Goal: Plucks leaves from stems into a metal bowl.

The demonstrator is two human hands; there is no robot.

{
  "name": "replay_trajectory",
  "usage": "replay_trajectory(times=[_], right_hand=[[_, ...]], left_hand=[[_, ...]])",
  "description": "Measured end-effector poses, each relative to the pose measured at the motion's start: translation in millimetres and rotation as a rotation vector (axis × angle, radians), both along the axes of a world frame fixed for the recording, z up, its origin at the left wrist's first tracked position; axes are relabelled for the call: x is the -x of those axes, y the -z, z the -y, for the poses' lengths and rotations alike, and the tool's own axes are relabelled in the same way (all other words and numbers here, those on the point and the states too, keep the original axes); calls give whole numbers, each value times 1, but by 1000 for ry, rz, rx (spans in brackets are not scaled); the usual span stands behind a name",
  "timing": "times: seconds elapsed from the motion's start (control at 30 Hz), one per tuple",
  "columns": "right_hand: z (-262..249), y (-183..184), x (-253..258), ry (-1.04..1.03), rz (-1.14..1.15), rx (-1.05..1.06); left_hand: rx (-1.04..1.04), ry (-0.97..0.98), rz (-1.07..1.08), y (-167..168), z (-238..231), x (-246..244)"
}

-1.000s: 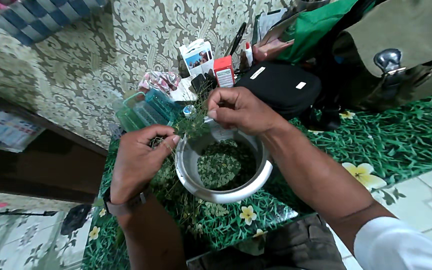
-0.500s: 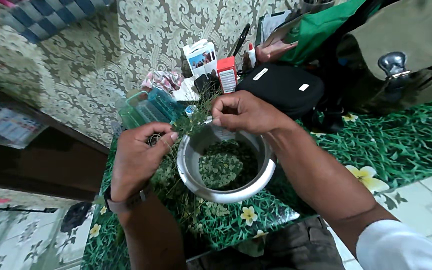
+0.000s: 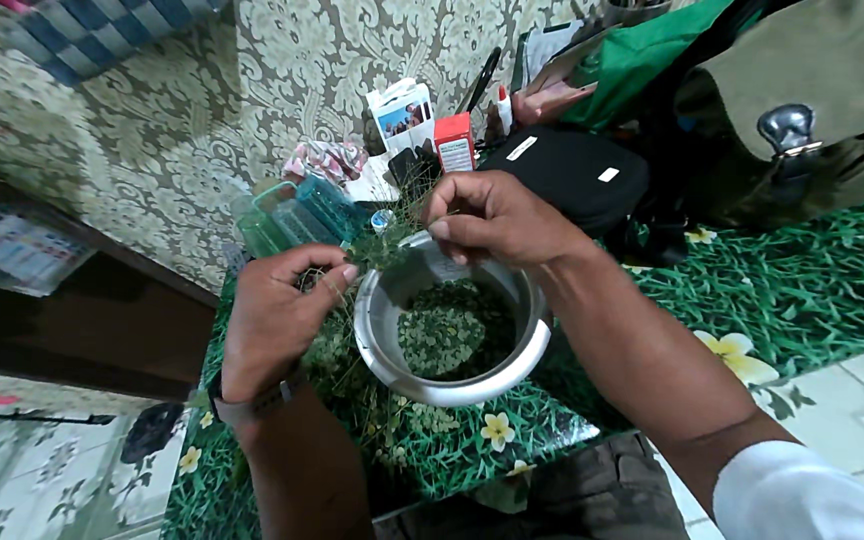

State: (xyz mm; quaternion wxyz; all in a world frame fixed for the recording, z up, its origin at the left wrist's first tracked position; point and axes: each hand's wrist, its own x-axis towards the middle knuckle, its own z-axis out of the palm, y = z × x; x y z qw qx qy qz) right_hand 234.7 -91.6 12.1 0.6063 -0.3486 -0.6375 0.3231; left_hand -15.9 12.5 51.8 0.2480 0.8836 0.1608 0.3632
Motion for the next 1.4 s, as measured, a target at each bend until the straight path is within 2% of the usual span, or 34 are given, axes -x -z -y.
replay_trajectory(times=[0.07, 0.2, 0.37, 0.6, 0.8, 1.0, 1.17, 1.27, 1.4], right_hand=[[0, 0, -2, 5, -6, -26], [-3, -4, 0, -18, 133, -49], [-9, 2, 17, 25, 23, -56], [-7, -3, 0, 20, 5, -57], [-9, -1, 0, 64, 166, -140], [-12, 1, -1, 119, 96, -136], [-8, -2, 2, 79, 231, -120], [-13, 3, 8, 77, 187, -129], [-15, 5, 2, 50, -27, -91]], left_hand=[[1, 0, 6, 0, 0, 2], [6, 6, -5, 0, 2, 1], [2, 35, -20, 2, 1, -2], [-6, -28, -5, -1, 1, 3], [1, 48, -23, 1, 2, -3], [15, 53, -44, 3, 2, -7], [9, 62, -72, 4, 5, -10], [-18, 79, -101, 5, 5, -12], [-1, 66, -108, 6, 4, -13]])
